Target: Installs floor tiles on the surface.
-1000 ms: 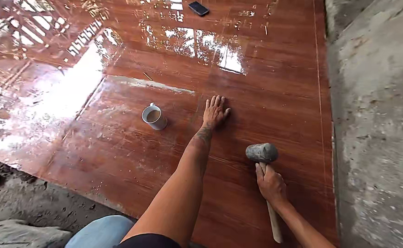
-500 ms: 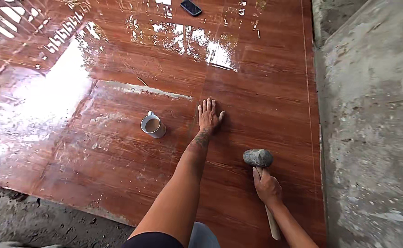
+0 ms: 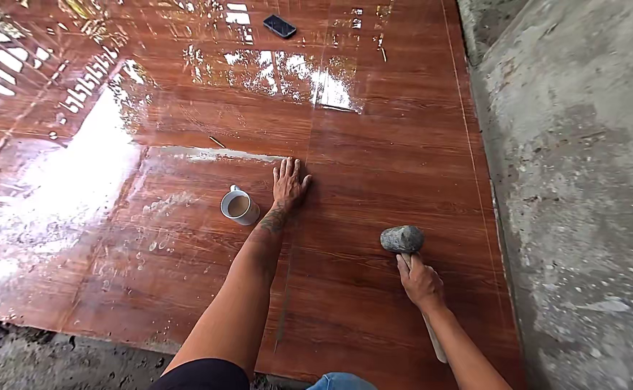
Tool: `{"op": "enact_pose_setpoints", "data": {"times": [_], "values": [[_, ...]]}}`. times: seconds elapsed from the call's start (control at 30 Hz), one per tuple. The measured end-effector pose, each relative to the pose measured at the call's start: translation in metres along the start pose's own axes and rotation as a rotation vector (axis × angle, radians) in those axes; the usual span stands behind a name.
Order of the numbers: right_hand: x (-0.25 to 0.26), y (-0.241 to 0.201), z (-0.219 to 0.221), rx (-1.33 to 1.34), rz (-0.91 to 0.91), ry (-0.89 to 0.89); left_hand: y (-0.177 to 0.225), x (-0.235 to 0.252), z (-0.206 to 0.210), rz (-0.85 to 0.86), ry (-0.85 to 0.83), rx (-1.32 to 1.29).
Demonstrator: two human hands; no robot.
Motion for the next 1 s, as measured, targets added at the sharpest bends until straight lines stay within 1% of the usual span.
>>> {"op": "enact_pose_setpoints", "data": {"times": [0.23,0.37,0.43,0.5,0.7,0.8,0.9,1.0], "values": [[0.000,0.000,0.001,-0.013,-0.007,0.016,0.005,0.005,0.003,0.033,-0.063,-0.014],[0.001,0.000,0.002,-0.008,-0.004,0.008,0.011,-0.016,0.001,0.044,-0.083,-0.036],[0.001,-0.001,0.000,-0.007,-0.006,0.003,0.019,-0.038,-0.003,0.047,-0.054,-0.053],[0.000,-0.001,0.000,0.005,-0.008,-0.002,0.029,-0.070,-0.007,0.039,-0.029,-0.073],[0.000,0.000,0.001,-0.006,0.005,-0.001,0.041,-0.173,-0.001,-0.051,-0.062,-0.059],[-0.001,0.000,0.002,0.000,0.003,-0.003,0.046,-0.215,-0.005,-0.016,-0.093,-0.076],[-0.001,0.000,0.001,0.004,-0.011,0.006,0.052,-0.252,-0.009,0.040,-0.063,-0.082],[-0.001,-0.001,0.001,0.012,-0.018,0.017,0.056,-0.286,-0.012,0.042,-0.064,-0.056]]}}
Point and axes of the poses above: each hand's wrist, its own x-axis towards the middle knuckle, its own z-axis out of the palm, y = z × x, the point moved 8 cm from there along x, towards the middle knuckle
